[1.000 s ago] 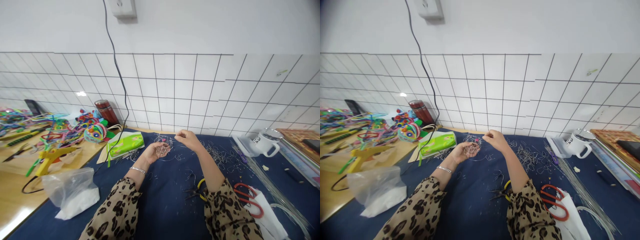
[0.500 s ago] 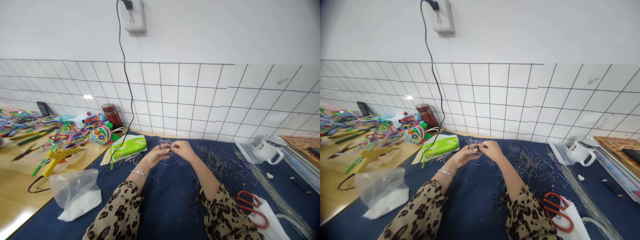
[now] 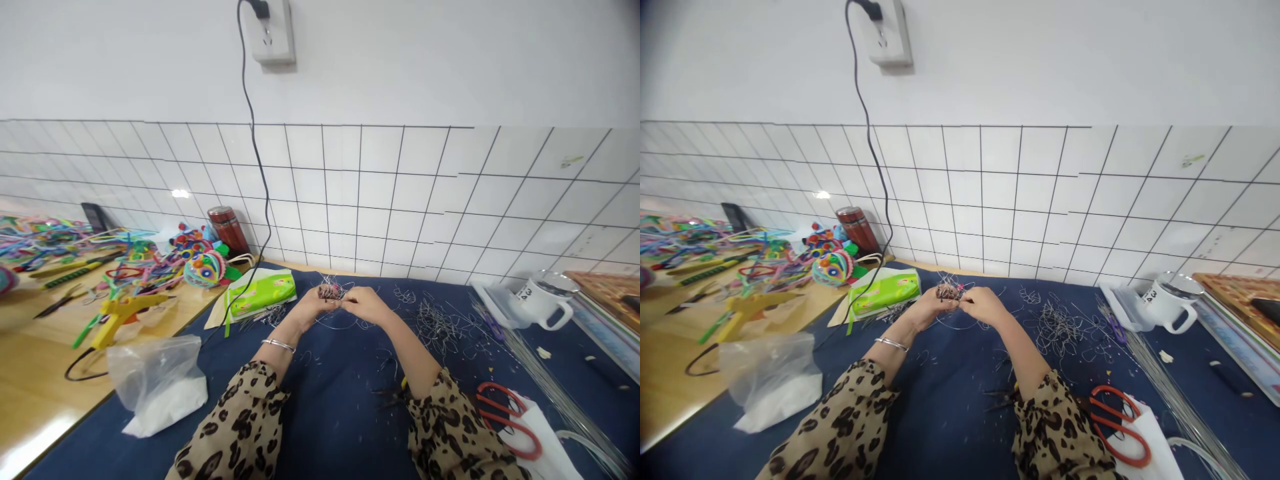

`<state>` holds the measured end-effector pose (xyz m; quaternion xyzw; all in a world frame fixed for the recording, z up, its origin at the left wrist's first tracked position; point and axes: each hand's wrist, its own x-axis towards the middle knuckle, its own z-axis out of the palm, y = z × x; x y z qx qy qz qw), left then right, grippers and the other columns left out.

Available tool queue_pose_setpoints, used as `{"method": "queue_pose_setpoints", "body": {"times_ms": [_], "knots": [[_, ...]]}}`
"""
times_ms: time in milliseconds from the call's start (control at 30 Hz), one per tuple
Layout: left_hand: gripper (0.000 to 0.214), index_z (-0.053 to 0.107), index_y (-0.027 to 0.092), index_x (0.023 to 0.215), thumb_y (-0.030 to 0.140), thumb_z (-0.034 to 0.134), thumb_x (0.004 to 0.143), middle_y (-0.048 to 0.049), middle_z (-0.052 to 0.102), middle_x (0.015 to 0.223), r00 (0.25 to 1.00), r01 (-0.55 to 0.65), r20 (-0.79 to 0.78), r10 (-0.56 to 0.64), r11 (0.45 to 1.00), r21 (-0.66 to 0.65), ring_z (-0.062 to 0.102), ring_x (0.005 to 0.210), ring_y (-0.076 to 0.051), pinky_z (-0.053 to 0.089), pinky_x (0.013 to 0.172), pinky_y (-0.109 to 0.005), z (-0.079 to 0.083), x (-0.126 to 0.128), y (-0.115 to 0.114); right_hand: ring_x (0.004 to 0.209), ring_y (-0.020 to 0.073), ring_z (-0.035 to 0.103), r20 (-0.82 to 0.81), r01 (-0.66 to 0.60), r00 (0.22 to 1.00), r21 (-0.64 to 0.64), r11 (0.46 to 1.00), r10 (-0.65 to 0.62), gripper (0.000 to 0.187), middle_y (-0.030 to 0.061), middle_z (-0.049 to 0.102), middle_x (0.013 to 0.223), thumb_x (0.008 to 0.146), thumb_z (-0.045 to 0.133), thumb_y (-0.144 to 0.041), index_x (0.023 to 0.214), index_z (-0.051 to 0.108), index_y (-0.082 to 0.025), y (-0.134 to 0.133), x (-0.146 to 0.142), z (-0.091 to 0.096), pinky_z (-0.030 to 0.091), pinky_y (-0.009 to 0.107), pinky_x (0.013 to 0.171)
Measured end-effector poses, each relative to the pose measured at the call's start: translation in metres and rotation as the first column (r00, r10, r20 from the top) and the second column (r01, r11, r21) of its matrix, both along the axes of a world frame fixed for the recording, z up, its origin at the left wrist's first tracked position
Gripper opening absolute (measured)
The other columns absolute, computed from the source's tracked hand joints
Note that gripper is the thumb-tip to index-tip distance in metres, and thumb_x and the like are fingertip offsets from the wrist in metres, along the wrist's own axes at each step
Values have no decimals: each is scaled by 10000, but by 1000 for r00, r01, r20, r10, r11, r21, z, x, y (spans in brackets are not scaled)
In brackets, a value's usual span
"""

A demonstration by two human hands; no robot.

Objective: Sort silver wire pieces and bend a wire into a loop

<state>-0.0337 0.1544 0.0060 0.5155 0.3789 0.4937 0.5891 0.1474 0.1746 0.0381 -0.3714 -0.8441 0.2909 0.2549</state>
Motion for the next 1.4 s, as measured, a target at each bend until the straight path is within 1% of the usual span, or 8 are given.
{"method": "queue_pose_setpoints", "body": {"times_ms": [200, 300, 500, 667, 867, 1100, 1267, 1400], "knots": [[403, 582, 142, 925, 267, 757, 584, -55, 624, 870, 990, 43, -136, -28, 993, 112, 581, 767, -150, 442, 710, -269, 15, -9, -7, 574, 126, 546, -1, -98, 995, -123, 988, 99, 202, 5, 631, 640, 700, 641, -367, 738, 684, -173, -1, 25, 17, 393, 225, 536], [378, 581, 145, 918, 264, 738, 595, -58, 626, 896, 960, 64, -278, -16, 985, 162, 575, 797, -159, 439, 721, -273, 27, -14, -11, 585, 130, 558, -60, -80, 996, -140, 987, 72, 239, 15, 624, 637, 727, 607, -389, 742, 664, -157, 0, 33, 20, 423, 237, 556], [283, 597, 149, 815, 197, 698, 555, 6, 591, 730, 795, 103, -603, 67, 965, 242, 518, 658, -134, 385, 597, -233, 49, -18, -16, 736, 133, 581, -224, -50, 974, -136, 989, 18, 334, 44, 618, 941, 719, 621, -303, 1036, 595, -197, 0, 20, 12, 466, 263, 660], [226, 586, 162, 792, 186, 637, 574, 7, 592, 734, 654, 117, -743, 143, 951, 286, 515, 668, -139, 364, 594, -229, 57, -12, -21, 688, 126, 566, -298, -124, 952, -150, 981, 75, 405, 30, 599, 931, 681, 656, -242, 1077, 576, -222, -1, 7, 0, 463, 257, 616], [227, 566, 154, 797, 210, 614, 582, 5, 582, 714, 566, 165, -815, 125, 951, 261, 510, 638, -136, 366, 561, -223, 59, -7, -24, 662, 117, 526, -316, -89, 947, -97, 991, 54, 372, 0, 557, 834, 634, 670, -172, 999, 629, -233, 1, -2, -9, 427, 241, 595], [229, 562, 141, 785, 239, 611, 584, 7, 567, 685, 554, 222, -831, 53, 952, 209, 502, 618, -131, 369, 536, -219, 59, -4, -26, 588, 91, 437, -263, -87, 963, -67, 994, 66, 292, -31, 496, 712, 635, 664, -165, 919, 647, -231, -1, -2, -9, 336, 215, 553], [269, 574, 131, 809, 256, 625, 576, 5, 569, 686, 558, 259, -830, 7, 949, 182, 511, 633, -141, 391, 549, -230, 56, -2, -27, 599, 93, 446, -282, -157, 952, -130, 979, 116, 97, -26, 517, 676, 627, 648, -131, 702, 609, -179, 0, 3, -10, 325, 212, 550], [286, 576, 140, 843, 277, 640, 600, -3, 586, 744, 565, 289, -825, -20, 941, 175, 528, 665, -144, 411, 580, -233, 64, -8, -28, 610, 98, 497, -355, -248, 922, -235, 940, 155, 142, -18, 545, 695, 656, 669, -225, 724, 559, -166, 8, 21, -10, 395, 220, 565]]}}
